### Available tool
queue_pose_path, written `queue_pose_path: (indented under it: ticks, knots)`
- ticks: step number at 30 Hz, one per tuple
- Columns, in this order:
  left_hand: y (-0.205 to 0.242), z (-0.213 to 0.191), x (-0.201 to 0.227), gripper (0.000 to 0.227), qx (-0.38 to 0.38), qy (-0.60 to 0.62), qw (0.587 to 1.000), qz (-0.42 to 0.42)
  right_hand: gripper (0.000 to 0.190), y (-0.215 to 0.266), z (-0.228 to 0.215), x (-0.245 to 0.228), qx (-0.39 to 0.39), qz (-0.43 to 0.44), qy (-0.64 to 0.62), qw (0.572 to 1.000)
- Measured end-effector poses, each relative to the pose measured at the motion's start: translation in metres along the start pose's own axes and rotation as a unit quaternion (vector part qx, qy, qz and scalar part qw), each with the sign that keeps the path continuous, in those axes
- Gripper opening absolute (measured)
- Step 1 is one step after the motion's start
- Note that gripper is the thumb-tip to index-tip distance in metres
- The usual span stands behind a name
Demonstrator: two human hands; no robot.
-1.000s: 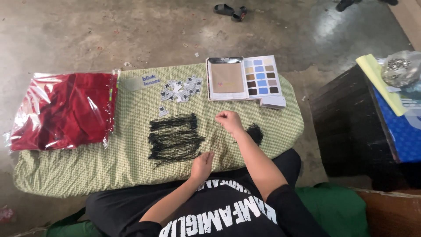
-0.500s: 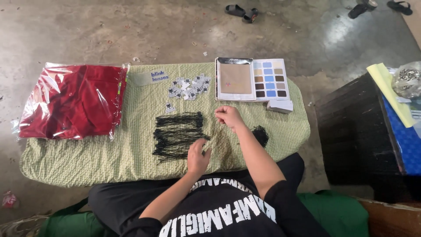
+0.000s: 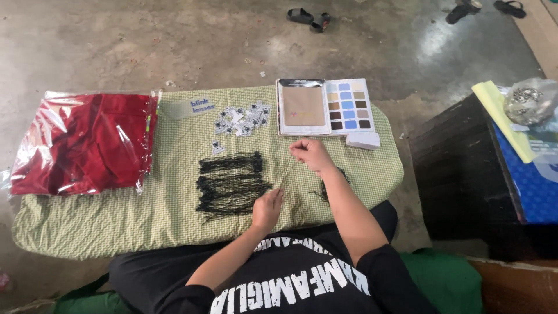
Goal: The person sits on the floor and repeatedly picks up black cords from a pile, straightens them, and places them into a separate aligned stack on a green mat. The person handles the cords one at a time throughout the clip.
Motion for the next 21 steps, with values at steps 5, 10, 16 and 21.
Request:
queue_pose_path:
  ticks: [5,10,16,21]
  knots:
    - [0.025,0.001,-0.030,0.034,0.124,-0.068,0.988,0.066,0.012,-0.045,0.000,0.063,0.025,0.036,0.067,0.997]
    - [0.026,-0.008,-0.052,0.025,0.248,-0.085,0.958,0.120,0.011,-0.064,0.004,0.096,0.044,0.073,0.047,0.995]
    - [0.028,-0.015,-0.047,0.018,0.262,-0.076,0.944,0.186,0.018,-0.066,0.007,0.089,0.053,0.092,0.018,0.994]
    - [0.026,0.013,-0.056,0.017,0.192,-0.246,0.876,0.369,0.019,-0.067,0.025,0.071,0.010,0.042,0.099,0.994]
Point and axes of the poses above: each hand's wrist, its own y-axis away from the middle knuckle, its own z-axis out of the palm, x = y × z, the point moved 3 cm from there along -y, towards the middle knuckle, and after that the axes turned 5 degrees about y, right-handed, at the moved point
